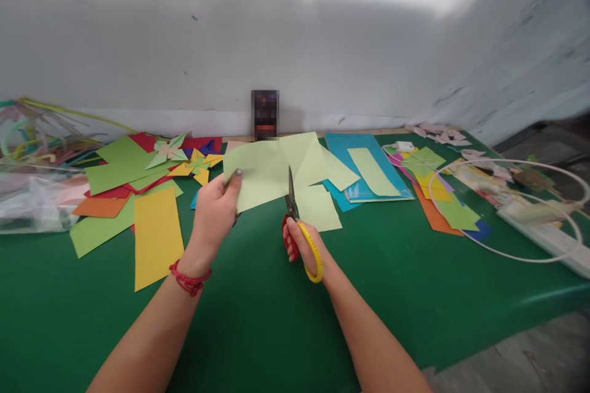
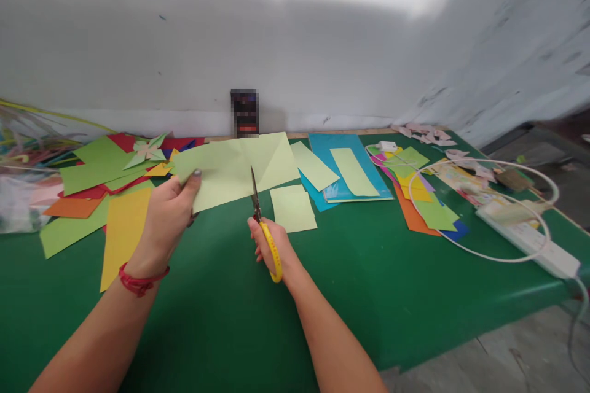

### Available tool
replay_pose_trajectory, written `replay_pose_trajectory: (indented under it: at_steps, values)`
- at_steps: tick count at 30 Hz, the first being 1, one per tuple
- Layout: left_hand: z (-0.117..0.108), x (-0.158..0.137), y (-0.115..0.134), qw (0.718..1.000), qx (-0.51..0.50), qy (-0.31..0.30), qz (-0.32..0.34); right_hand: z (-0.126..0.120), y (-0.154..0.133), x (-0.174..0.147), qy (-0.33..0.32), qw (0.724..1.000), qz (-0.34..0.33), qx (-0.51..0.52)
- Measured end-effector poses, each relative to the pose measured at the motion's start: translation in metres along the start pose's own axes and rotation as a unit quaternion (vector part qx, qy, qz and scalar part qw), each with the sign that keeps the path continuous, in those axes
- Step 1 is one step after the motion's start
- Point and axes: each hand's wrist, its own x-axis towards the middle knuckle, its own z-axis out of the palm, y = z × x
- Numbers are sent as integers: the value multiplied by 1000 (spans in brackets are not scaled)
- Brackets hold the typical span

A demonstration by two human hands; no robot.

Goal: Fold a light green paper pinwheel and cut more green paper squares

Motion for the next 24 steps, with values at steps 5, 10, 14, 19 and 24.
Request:
replay_pose_trajectory:
  at_steps: [5,10,14,19,24]
  values:
    - [0,0,0,1000,1,-3,-1,0,-1,0,1,1000,6,-4]
    - [0,0,1,1000,5,-3,-10,1,-2,-1,8,1000,14,-5]
    - [-1,-1,3,1000,4,2,-9,0,-2,-1,6,1000,22,-10]
    - [-1,-1,3,1000,-2,1,-4,-2,-2,-1,5,999,31,-15]
    - [-2,0,2,1000,8,-2,-11,-2,-2,-1,7,999,28,-15]
